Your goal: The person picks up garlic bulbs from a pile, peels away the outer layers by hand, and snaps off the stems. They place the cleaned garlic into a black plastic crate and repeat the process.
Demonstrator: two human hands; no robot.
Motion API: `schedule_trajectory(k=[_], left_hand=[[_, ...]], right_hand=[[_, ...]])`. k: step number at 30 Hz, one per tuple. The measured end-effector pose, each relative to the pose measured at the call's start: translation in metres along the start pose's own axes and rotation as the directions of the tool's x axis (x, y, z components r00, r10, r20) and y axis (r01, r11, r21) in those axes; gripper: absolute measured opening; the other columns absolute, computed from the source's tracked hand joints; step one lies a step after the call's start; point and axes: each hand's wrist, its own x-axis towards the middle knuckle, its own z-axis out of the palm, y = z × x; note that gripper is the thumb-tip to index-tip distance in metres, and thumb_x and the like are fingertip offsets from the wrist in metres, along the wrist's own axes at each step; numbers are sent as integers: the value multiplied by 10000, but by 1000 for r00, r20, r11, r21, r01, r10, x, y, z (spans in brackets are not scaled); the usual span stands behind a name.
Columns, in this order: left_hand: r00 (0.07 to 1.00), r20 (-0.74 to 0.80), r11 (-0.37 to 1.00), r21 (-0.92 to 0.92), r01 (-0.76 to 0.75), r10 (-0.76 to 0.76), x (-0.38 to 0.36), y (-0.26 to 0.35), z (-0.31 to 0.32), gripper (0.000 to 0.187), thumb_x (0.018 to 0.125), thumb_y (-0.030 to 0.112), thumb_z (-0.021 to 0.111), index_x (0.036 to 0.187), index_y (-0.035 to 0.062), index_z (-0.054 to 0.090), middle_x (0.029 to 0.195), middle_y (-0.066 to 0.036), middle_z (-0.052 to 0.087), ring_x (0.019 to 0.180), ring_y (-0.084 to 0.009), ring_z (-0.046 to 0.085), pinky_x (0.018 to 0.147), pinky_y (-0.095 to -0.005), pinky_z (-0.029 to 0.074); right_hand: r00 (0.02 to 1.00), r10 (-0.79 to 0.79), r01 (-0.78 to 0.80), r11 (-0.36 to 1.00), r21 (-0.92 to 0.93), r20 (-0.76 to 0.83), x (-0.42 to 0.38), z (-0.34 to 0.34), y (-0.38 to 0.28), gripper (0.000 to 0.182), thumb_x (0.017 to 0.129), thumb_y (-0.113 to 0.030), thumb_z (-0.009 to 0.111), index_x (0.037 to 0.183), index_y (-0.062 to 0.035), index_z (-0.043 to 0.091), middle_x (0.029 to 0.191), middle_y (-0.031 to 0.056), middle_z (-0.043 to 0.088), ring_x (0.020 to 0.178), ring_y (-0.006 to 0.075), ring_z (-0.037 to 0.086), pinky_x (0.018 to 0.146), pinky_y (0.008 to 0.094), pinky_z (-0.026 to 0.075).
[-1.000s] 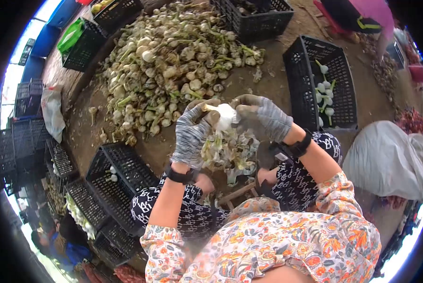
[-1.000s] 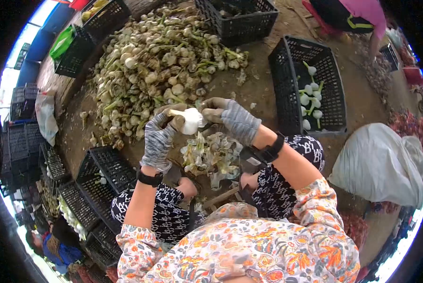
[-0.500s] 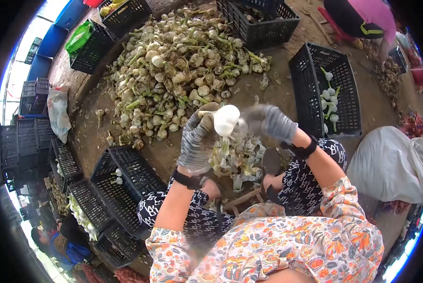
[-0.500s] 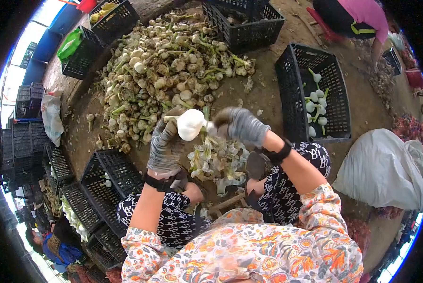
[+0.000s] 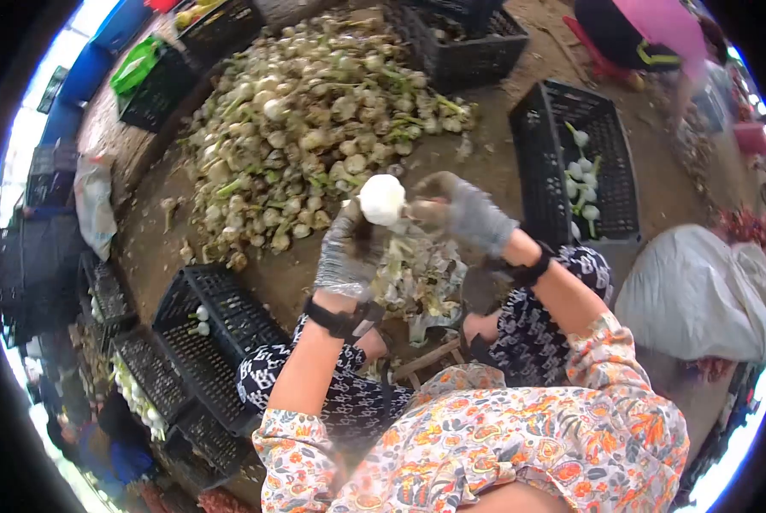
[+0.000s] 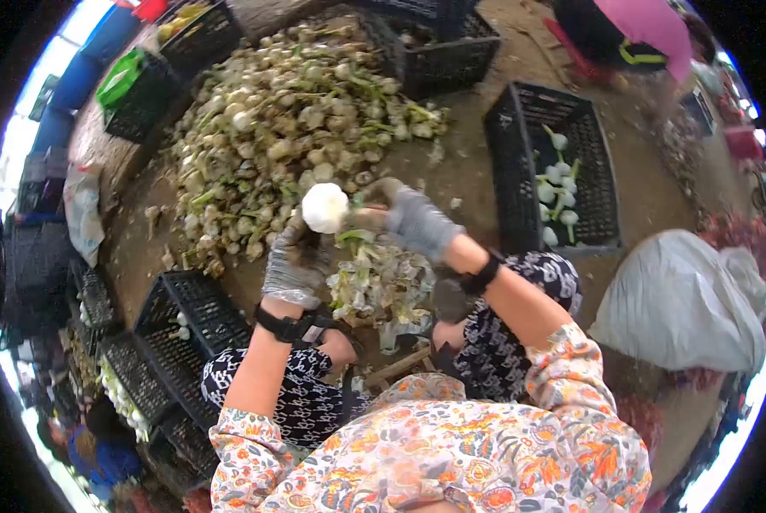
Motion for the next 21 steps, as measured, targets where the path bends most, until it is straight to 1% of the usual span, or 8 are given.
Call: schedule_trajectory(k=[5, 6, 7, 10, 13, 16, 19, 21], left_hand=[[978, -17, 909, 372, -185, 207, 2, -14, 4, 331, 821, 198, 608, 1094, 18, 556, 1044, -94, 599, 900, -193, 587, 776, -301, 496], [959, 8, 850, 461, -254, 283, -2, -13, 11, 328, 817, 207, 616, 1079, 17, 565, 1030, -95, 601, 883, -192, 589, 759, -298, 504], [957, -10, 849, 464, -251, 289, -1, -12, 6, 309, 815, 216, 622, 1048, 16, 583, 1008, -94, 605, 862, -189, 595, 726, -293, 515], [949, -113, 846, 493, -204, 295, 1, -15, -3, 258, 827, 143, 609, 1038, -2, 574, 970, -76, 608, 835, -155, 592, 708, -265, 513], [986, -13, 710, 696, -109, 164, -3, -26, 3, 322, 812, 99, 613, 1112, 6, 541, 943, -59, 590, 851, -153, 576, 766, -260, 491], [973, 188, 663, 712, -231, 137, -6, -44, 3, 575, 777, 172, 671, 1248, -14, 400, 1112, -107, 519, 950, -169, 535, 759, -267, 489], [996, 78, 692, 717, -87, 45, -14, -42, 8, 464, 823, 151, 615, 1219, -9, 434, 1075, -94, 540, 915, -151, 551, 732, -254, 494], [1000, 3, 739, 673, 2, -5, -13, -40, 2, 374, 843, 138, 587, 1170, -8, 480, 1015, -83, 572, 868, -147, 574, 708, -249, 501]], right_hand=[[994, 109, -94, 944, 317, -29, 33, 2, 51, 220, 780, -195, 649, 935, -43, 615, 888, 91, 648, 852, 157, 611, 700, 276, 511], [998, -64, 46, 737, 674, 3, 16, -10, 32, 245, 783, -224, 650, 944, -44, 609, 881, 95, 648, 870, 174, 610, 714, 296, 518], [997, 75, -31, 625, 780, -20, 13, -19, 25, 396, 784, -319, 644, 1049, -36, 564, 932, 79, 640, 892, 192, 603, 740, 361, 523], [960, 204, -54, 807, 588, -192, 13, -16, 22, 468, 806, -344, 616, 1144, -41, 501, 1061, 108, 592, 965, 218, 575, 752, 404, 520], [996, 92, -63, 816, 574, -22, 19, -1, 70, 526, 770, -352, 639, 1187, -88, 458, 1179, 147, 503, 1031, 281, 533, 800, 406, 500], [946, 304, -211, 314, 926, 113, 9, -4, 65, 394, 734, -262, 667, 1053, -77, 527, 1088, 133, 547, 975, 332, 556, 830, 405, 491], [968, 117, 214, 73, 974, -221, 12, -73, 115, 328, 745, -242, 650, 986, -61, 521, 988, 115, 577, 880, 318, 584, 802, 400, 509], [811, -24, 571, -186, 800, -585, -5, -104, 121, 442, 738, -233, 656, 1089, -18, 497, 1013, 132, 570, 885, 261, 580, 795, 359, 501]])
